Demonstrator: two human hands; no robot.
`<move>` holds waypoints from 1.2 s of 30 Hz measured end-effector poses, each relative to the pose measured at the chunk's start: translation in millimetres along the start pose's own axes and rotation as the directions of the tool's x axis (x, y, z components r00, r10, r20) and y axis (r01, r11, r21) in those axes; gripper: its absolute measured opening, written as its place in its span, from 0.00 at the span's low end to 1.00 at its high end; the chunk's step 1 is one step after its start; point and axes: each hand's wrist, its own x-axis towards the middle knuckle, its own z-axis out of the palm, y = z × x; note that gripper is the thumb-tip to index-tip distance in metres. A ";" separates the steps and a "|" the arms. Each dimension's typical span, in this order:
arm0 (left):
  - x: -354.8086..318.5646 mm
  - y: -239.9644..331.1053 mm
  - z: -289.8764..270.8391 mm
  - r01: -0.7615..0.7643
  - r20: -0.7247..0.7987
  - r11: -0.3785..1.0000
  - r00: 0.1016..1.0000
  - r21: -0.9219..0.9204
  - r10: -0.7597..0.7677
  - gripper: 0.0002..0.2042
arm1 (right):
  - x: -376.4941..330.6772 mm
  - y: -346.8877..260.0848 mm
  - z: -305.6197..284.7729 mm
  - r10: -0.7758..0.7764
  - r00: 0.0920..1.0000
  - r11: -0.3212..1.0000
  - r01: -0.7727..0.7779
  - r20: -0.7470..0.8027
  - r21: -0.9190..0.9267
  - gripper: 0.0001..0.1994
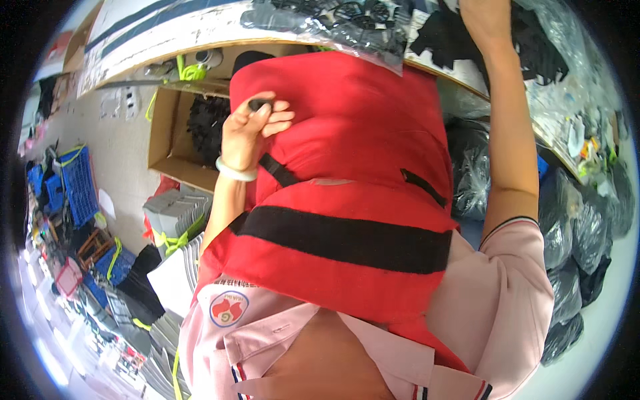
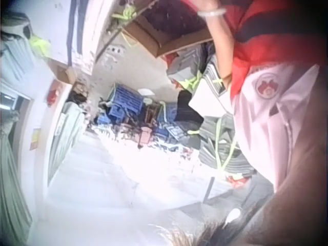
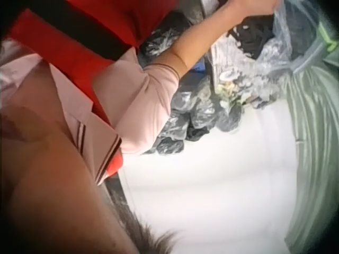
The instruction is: The recorder is assembling black plastic buckles onto nylon straps by threading the strap through the buckle components.
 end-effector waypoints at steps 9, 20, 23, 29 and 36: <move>11.6 -9.6 9.1 -0.129 -0.069 0.977 0.987 0.171 0.142 0.05 | -125.9 -82.7 86.9 -0.029 0.538 0.873 -0.396 0.842 0.283 0.07; 10.4 -8.6 -0.3 -0.179 -0.057 0.975 0.983 -0.134 0.173 0.04 | -139.5 -76.3 111.3 -0.057 0.598 0.812 -0.439 0.800 0.385 0.07; 10.6 -10.2 -1.2 -0.155 -0.068 0.969 0.987 -0.191 0.144 0.04 | -142.6 -78.1 110.0 -0.052 0.586 0.795 -0.467 0.809 0.388 0.08; 7.1 -16.4 3.8 -0.203 -0.139 0.977 0.968 0.073 0.211 0.09 | -143.7 -81.1 110.8 0.033 0.500 0.799 -0.533 0.865 0.278 0.09; 9.7 -29.0 18.5 -0.284 -0.152 0.955 0.944 0.087 0.294 0.11 | -155.0 -71.5 120.4 0.106 0.481 0.497 -0.784 0.871 0.372 0.11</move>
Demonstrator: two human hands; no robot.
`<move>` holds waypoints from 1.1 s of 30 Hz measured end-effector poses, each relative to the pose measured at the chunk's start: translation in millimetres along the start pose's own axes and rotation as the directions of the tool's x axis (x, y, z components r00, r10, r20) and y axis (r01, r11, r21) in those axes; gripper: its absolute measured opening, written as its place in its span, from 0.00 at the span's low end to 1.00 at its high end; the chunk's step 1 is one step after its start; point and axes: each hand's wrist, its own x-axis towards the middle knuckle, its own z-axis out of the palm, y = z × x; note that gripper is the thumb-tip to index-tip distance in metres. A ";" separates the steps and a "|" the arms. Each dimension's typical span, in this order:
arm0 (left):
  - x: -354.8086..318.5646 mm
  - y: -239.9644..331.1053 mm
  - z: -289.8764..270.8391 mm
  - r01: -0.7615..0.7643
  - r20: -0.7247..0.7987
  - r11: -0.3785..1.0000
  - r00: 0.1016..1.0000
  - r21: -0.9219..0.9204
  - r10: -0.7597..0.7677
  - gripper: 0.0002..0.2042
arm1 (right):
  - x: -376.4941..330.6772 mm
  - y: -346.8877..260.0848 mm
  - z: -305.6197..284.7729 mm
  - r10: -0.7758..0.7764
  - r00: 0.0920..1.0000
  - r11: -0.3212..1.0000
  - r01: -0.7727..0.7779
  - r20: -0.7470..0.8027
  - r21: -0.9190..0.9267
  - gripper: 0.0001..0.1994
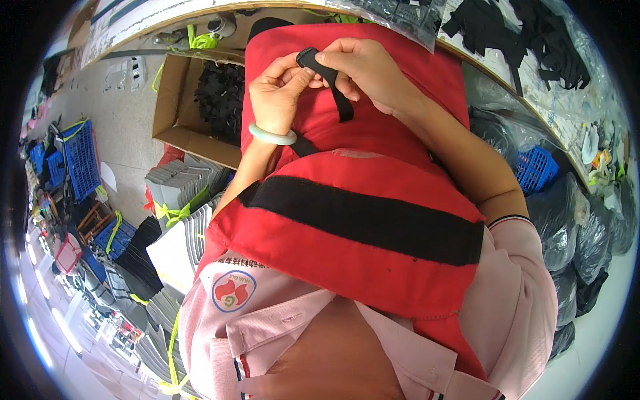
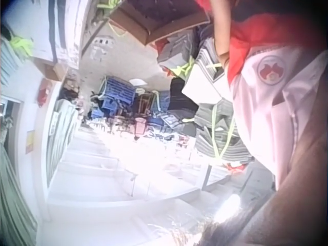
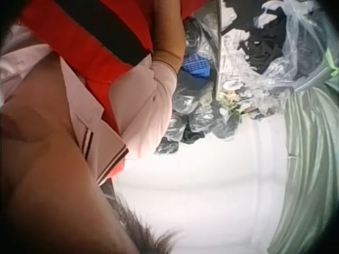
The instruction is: The recorder is assembling black plastic buckles onto nylon straps by threading the strap through the buckle components.
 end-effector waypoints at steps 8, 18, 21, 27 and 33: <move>2.7 10.4 -5.0 -0.262 0.010 0.773 0.949 0.577 0.314 0.06 | 3.6 17.9 1.6 -0.097 0.988 0.987 0.111 -0.122 0.114 0.13; 7.4 13.1 -19.2 0.324 0.063 0.938 0.946 -0.123 -0.318 0.10 | 9.9 22.9 -5.4 -0.105 0.994 0.994 0.105 -0.026 -0.005 0.11; 8.3 5.1 -14.4 0.309 0.031 0.934 0.951 -0.178 -0.308 0.10 | 7.7 22.1 2.3 -0.349 0.932 0.925 0.325 -0.098 -0.198 0.09; 10.5 17.7 -1.3 0.137 -0.037 0.986 0.989 -0.093 -0.141 0.10 | -10.4 -9.2 4.5 -0.472 0.867 0.875 0.439 -0.156 -0.205 0.08; 6.8 13.2 -3.2 0.067 -0.050 0.998 0.997 0.009 -0.066 0.10 | -25.3 -19.7 13.6 -0.413 0.901 0.890 0.370 -0.129 -0.266 0.08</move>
